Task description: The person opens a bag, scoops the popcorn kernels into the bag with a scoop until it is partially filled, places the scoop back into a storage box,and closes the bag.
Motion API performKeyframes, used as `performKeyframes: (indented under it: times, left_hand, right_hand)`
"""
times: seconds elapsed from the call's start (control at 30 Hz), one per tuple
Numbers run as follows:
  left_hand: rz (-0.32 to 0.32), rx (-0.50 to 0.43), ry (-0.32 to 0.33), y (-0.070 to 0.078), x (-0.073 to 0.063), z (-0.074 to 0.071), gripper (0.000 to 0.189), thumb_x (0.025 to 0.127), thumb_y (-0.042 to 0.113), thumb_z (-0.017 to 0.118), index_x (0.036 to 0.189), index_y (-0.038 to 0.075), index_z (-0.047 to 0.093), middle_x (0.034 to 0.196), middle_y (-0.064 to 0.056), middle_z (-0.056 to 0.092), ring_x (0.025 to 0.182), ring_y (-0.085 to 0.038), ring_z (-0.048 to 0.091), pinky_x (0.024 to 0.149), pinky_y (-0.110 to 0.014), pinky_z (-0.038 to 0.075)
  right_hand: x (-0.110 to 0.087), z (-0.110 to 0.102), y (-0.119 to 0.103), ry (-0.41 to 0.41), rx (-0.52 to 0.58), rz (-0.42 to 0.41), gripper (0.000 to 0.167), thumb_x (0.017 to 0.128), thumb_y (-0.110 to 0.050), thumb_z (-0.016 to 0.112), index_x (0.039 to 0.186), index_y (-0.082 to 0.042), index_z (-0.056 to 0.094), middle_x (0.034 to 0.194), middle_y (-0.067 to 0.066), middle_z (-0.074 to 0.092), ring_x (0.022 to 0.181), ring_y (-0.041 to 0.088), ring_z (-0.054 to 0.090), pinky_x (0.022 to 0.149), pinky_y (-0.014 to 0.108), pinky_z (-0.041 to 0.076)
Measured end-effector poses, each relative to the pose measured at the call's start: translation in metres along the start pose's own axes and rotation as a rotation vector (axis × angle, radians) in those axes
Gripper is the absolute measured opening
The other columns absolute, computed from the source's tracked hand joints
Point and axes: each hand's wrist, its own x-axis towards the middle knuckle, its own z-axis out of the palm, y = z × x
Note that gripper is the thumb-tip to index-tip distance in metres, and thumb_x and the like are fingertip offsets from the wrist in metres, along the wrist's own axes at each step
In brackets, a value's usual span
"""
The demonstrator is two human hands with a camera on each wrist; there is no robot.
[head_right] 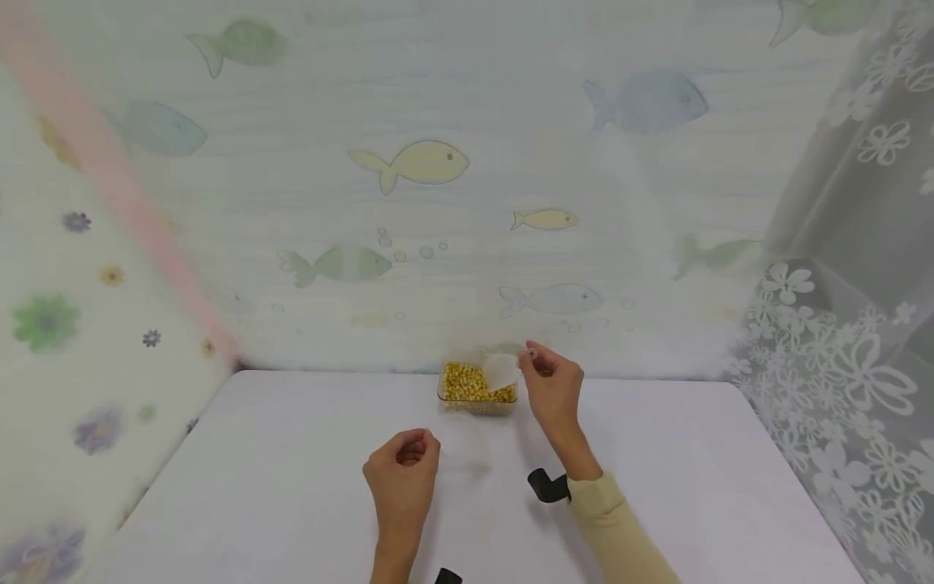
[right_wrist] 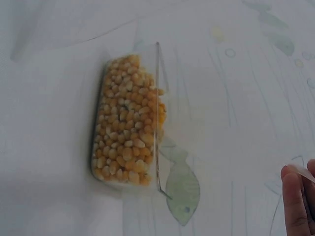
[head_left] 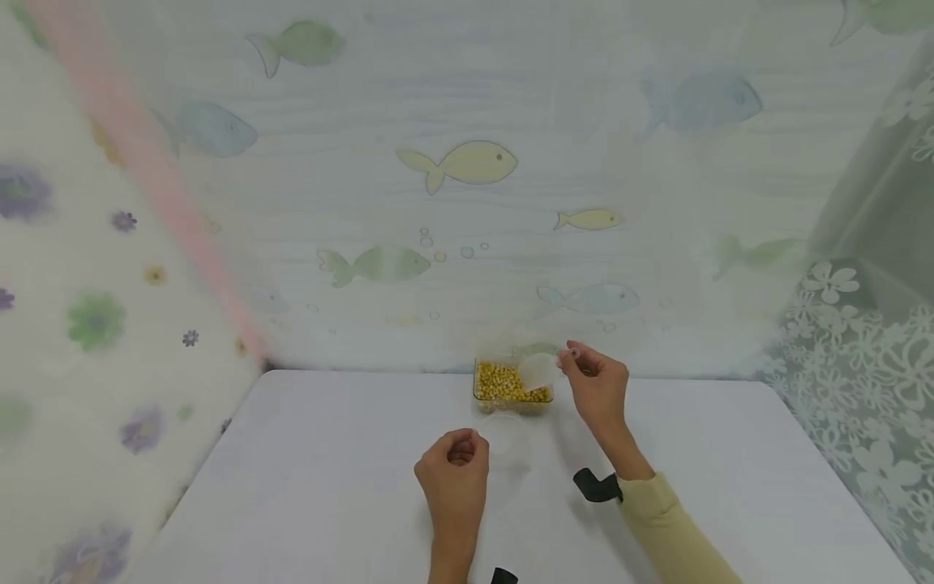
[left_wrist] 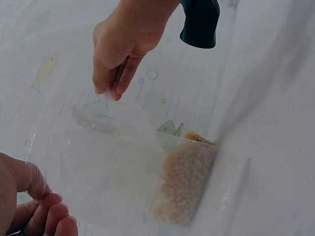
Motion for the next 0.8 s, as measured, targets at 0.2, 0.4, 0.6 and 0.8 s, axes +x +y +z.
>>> performKeyframes:
  times: [0.2,0.4,0.6,0.8]
  left_hand:
    - [0.003,0.024,0.023,0.001,0.000,-0.001,0.012,0.079,-0.010,0.071,0.078,0.002,0.075,0.059,0.000,0.064,0.049,-0.004,0.057,0.047,-0.022,0.052]
    - [0.004,0.034,0.032,-0.001,0.000,-0.001,0.013,0.078,-0.010,0.072,0.077,0.002,0.075,0.059,0.001,0.064,0.049,-0.003,0.057,0.047,-0.021,0.052]
    - [0.008,0.022,0.029,-0.002,-0.001,-0.001,0.013,0.078,-0.011,0.071,0.076,0.001,0.075,0.058,0.001,0.063,0.048,-0.002,0.056,0.046,-0.021,0.051]
    - [0.036,0.026,0.041,-0.002,0.002,0.000,0.014,0.078,-0.012,0.071,0.075,0.002,0.075,0.058,0.001,0.063,0.048,-0.001,0.056,0.046,-0.020,0.051]
  right_hand:
    - [-0.004,0.003,0.002,-0.010,-0.012,-0.011,0.018,0.095,-0.005,0.070,0.105,0.008,0.076,0.084,0.024,0.075,0.075,0.031,0.073,0.059,0.011,0.051]
    - [-0.007,0.003,0.008,-0.046,-0.039,-0.030,0.020,0.094,-0.009,0.072,0.105,0.008,0.076,0.083,0.019,0.076,0.074,0.026,0.076,0.062,0.015,0.055]
    - [-0.007,0.002,0.011,-0.094,-0.057,0.033,0.017,0.096,-0.007,0.070,0.100,0.008,0.076,0.085,0.022,0.075,0.073,0.022,0.075,0.064,0.018,0.058]
    - [-0.003,0.000,0.013,-0.117,-0.108,0.073,0.017,0.097,-0.008,0.068,0.096,0.008,0.076,0.084,0.021,0.075,0.071,0.023,0.075,0.063,0.019,0.058]
